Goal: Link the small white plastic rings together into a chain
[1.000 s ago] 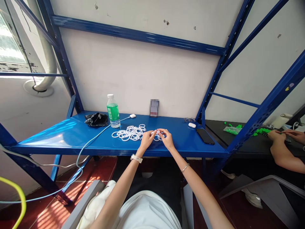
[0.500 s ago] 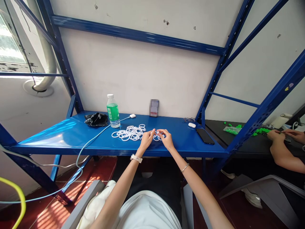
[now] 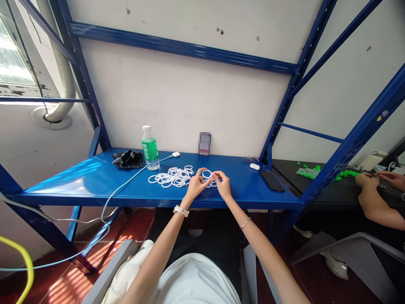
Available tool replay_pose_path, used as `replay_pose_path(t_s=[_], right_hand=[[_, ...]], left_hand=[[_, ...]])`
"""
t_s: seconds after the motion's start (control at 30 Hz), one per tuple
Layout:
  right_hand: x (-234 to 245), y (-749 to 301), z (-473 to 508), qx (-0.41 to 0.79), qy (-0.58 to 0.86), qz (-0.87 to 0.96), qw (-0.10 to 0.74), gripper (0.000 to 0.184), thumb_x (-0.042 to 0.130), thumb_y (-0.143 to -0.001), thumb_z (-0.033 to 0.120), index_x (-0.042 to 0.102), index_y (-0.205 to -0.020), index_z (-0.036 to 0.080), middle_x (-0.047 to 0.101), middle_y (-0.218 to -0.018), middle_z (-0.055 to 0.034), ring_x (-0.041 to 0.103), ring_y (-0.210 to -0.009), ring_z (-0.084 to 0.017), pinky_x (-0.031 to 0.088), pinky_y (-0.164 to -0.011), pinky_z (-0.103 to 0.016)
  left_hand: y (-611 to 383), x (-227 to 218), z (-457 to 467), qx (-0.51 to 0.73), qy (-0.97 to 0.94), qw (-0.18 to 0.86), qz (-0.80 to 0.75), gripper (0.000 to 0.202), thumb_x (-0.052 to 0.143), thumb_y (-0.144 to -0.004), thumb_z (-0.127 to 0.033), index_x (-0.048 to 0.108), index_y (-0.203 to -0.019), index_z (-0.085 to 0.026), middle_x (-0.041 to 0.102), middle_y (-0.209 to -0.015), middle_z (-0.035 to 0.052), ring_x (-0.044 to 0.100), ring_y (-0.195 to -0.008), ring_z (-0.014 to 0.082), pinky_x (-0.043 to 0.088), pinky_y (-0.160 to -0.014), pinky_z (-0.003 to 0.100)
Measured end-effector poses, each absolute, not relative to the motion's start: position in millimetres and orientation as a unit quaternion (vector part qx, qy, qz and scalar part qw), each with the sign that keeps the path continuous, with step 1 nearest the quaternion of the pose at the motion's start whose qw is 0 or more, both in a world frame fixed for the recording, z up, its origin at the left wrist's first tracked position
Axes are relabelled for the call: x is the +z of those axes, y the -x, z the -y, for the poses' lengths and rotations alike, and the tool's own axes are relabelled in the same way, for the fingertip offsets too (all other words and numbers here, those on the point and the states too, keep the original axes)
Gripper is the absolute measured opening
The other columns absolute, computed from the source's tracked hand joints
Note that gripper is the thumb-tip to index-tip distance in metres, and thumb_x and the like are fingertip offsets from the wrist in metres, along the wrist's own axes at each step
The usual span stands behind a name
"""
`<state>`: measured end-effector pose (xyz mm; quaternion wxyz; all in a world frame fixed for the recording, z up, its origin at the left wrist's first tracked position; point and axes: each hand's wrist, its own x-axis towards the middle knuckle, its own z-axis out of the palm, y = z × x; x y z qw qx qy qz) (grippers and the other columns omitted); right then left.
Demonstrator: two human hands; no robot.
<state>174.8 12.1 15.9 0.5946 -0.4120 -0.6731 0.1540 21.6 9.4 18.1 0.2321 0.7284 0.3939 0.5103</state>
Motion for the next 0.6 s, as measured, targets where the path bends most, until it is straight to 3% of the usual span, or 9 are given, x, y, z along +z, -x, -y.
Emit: replay_pose_path(t_s=[0.6], right_hand=[[18.1, -175.0, -8.9, 0.118, 0.416, 0.689, 0.581, 0.038, 0.046, -0.092, 0.055, 0.061, -0.078, 0.022, 0.064, -0.08, -0.0046, 0.06, -0.073, -0.019, 0.047, -0.066, -0.03]], left_hand=[[-20.9, 20.0, -7.3, 0.501, -0.728, 0.183, -0.431, 0.051, 0.053, -0.084, -0.059, 0.058, -0.112, -0.017, 0.03, -0.044, -0.0105, 0.033, -0.04, 0.0102, 0.021, -0.046, 0.023]])
